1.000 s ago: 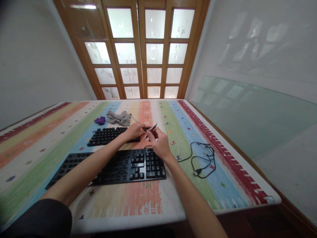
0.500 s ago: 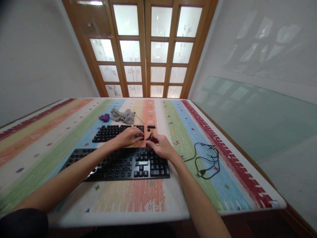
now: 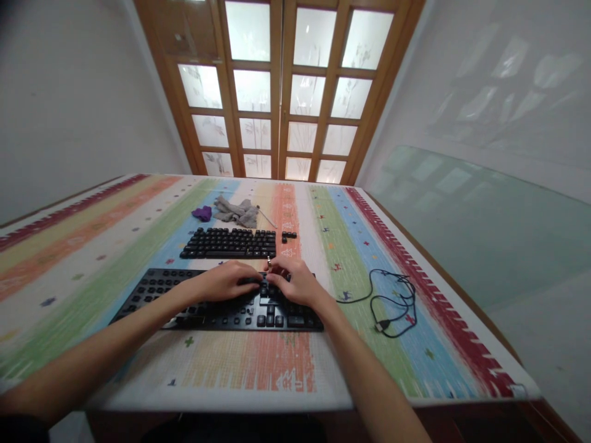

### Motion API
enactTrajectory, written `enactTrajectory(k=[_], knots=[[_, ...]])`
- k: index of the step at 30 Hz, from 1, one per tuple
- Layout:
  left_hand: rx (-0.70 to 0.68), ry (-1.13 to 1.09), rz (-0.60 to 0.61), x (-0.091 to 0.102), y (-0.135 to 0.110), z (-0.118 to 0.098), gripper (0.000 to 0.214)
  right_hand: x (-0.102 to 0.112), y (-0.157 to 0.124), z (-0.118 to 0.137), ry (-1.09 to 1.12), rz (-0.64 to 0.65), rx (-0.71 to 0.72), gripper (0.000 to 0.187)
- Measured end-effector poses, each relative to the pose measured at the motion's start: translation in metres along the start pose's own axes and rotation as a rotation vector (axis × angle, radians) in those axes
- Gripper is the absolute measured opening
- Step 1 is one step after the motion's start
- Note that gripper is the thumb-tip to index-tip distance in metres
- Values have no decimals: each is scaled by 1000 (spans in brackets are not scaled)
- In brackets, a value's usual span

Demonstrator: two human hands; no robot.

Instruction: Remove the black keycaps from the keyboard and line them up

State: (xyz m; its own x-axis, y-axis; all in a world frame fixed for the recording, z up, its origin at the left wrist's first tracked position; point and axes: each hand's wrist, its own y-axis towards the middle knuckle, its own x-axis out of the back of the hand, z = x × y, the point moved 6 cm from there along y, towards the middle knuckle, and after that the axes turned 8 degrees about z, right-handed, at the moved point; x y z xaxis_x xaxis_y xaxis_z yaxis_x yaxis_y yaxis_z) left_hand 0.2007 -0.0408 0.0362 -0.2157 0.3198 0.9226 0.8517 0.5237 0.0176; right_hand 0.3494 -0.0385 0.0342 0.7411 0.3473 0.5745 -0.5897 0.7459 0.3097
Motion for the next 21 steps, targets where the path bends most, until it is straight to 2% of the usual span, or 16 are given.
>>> enactTrajectory(k=[2,5,8,13,18,21], knots=[[11,3,-2,-1,0,1,19,5,0,-1,-64,-24,-8,8],[15,17,-1,-1,1,1,18,9,0,-11,-15,-73,-77,13],[6,22,2,-3,1,1,17,5,3,-19,55,-97,-110,16],[10,36,18,-5,1,0,18,1,9,-19,-51,-180,-122,22],[24,39,33,-5,0,-1,19,8,6,-38,201,-255,-215,38],[17,-8,-53,0,0,-2,20,13,4,-39,305,-272,-171,43]])
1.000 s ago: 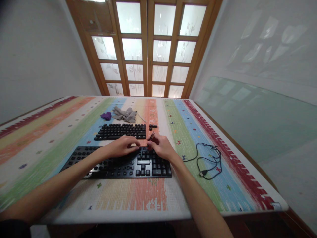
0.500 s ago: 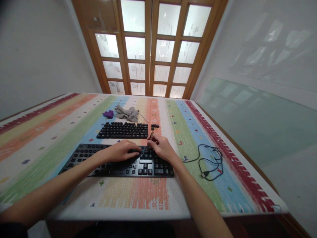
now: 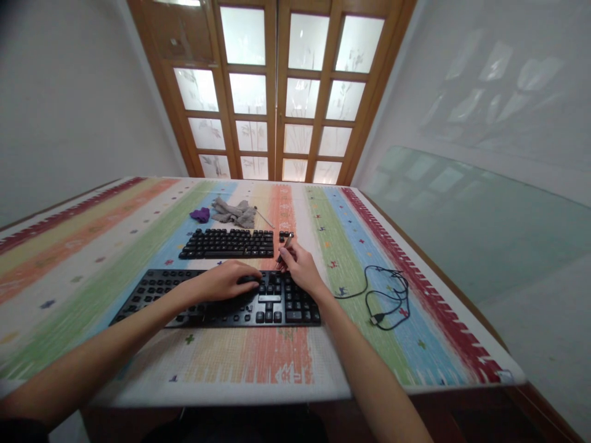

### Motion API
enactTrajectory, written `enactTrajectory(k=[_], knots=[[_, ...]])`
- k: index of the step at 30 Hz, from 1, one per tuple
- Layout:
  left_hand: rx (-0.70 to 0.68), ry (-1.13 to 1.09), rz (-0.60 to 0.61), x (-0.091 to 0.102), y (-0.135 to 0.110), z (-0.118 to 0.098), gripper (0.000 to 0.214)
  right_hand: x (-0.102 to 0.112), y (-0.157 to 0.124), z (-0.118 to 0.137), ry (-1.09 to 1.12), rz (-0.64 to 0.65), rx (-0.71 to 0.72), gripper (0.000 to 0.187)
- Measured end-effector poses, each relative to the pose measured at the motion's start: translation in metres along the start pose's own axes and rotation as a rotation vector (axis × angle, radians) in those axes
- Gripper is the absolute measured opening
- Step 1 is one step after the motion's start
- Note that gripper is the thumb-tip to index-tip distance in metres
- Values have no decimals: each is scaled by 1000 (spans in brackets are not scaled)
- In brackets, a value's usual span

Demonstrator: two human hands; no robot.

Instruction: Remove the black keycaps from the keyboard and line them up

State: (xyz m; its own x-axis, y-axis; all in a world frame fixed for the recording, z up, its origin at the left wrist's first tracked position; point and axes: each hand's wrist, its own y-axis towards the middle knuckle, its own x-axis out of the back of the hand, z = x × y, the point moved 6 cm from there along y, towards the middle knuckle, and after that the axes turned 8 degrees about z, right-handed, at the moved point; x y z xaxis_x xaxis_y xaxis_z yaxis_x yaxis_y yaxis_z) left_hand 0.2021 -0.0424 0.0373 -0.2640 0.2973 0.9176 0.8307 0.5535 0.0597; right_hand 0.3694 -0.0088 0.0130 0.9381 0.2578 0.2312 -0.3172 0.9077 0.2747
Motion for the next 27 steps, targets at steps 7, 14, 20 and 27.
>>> enactTrajectory(k=[7,14,20,27], knots=[[107,-323,-117,8,11,3,43,-3,-4,20,104,55,138,43],[123,-862,-149,-4,21,17,57,1,-6,27,130,40,158,52],[116,-935,-194,-1,24,18,48,5,-6,30,142,6,166,52],[124,-601,-332,13,22,12,24,15,-5,24,63,-156,130,51]])
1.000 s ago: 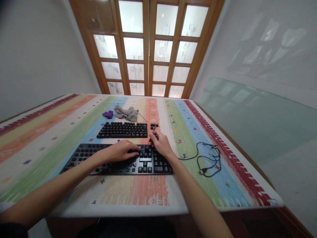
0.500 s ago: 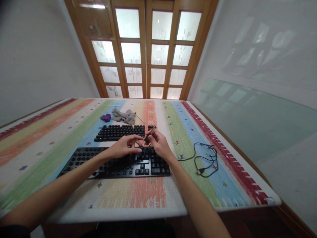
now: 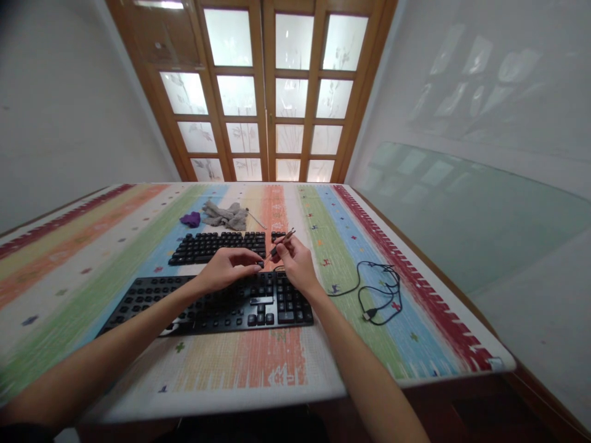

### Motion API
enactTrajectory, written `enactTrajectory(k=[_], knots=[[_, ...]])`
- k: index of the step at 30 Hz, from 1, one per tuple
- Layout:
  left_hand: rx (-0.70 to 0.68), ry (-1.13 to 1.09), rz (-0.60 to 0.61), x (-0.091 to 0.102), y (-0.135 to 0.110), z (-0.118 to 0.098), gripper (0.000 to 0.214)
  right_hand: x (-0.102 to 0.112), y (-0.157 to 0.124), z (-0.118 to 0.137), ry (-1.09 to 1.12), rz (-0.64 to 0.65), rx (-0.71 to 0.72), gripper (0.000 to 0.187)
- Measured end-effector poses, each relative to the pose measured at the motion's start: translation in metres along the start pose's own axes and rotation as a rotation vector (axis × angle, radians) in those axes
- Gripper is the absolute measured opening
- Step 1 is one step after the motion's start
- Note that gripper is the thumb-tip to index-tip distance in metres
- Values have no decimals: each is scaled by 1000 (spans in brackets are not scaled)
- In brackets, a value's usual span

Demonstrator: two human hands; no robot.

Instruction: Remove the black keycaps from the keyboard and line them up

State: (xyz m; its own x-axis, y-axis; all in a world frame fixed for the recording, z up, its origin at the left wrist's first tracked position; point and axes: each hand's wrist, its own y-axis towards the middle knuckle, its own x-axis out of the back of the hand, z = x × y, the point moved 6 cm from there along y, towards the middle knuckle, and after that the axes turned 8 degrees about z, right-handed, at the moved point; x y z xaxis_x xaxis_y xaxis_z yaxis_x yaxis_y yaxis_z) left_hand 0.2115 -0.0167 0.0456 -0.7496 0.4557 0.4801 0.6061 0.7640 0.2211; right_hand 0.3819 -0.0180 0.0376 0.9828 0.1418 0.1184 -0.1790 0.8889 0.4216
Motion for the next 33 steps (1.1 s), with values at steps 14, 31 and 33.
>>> enactTrajectory(k=[14,31,33], knots=[[-169,382,-142,11,60,-12,20,26,-4,2,-65,-401,23,44],[-111,701,161,-22,120,48,14,36,-7,13,-63,-472,40,37],[-118,704,162,-21,120,50,14,36,-7,13,-56,-465,41,37]])
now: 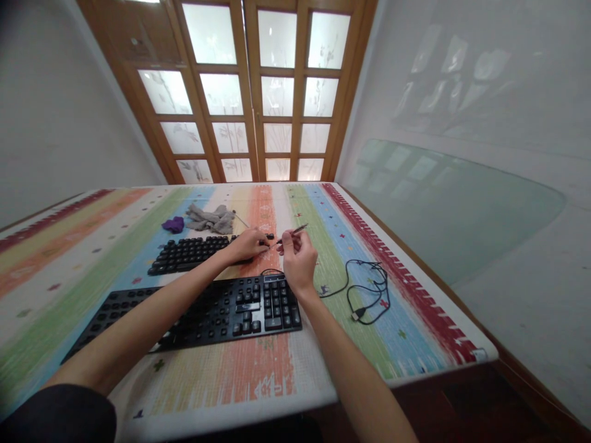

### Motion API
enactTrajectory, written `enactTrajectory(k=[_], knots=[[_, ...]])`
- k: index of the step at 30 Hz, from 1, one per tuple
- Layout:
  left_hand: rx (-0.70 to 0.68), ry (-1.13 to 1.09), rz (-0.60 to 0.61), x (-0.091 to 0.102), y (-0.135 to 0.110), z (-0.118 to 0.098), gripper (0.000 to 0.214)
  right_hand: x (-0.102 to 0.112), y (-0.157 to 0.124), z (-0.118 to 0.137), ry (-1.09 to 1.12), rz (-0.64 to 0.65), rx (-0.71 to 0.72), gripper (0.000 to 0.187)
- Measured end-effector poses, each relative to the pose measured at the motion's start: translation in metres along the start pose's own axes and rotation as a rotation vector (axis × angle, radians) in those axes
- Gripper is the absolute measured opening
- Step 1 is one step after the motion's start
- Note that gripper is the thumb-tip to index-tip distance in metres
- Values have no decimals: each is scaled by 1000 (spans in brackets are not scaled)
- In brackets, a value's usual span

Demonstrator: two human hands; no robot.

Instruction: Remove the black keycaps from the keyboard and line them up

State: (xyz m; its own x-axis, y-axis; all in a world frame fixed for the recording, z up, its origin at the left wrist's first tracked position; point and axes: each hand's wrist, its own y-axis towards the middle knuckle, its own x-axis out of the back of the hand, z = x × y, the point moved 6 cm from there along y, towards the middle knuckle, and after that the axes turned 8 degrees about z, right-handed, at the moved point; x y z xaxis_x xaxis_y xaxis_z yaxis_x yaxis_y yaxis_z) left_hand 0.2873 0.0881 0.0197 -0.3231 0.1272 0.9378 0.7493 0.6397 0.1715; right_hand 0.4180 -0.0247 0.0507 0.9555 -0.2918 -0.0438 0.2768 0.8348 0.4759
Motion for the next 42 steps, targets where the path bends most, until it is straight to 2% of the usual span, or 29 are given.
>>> enactTrajectory(k=[15,42], knots=[[-31,137,-15,2,4,-9,21,-4,-2,-1,-7,31,3,35],[-34,167,-44,0,1,-1,16,-6,-2,1,4,80,-1,34]])
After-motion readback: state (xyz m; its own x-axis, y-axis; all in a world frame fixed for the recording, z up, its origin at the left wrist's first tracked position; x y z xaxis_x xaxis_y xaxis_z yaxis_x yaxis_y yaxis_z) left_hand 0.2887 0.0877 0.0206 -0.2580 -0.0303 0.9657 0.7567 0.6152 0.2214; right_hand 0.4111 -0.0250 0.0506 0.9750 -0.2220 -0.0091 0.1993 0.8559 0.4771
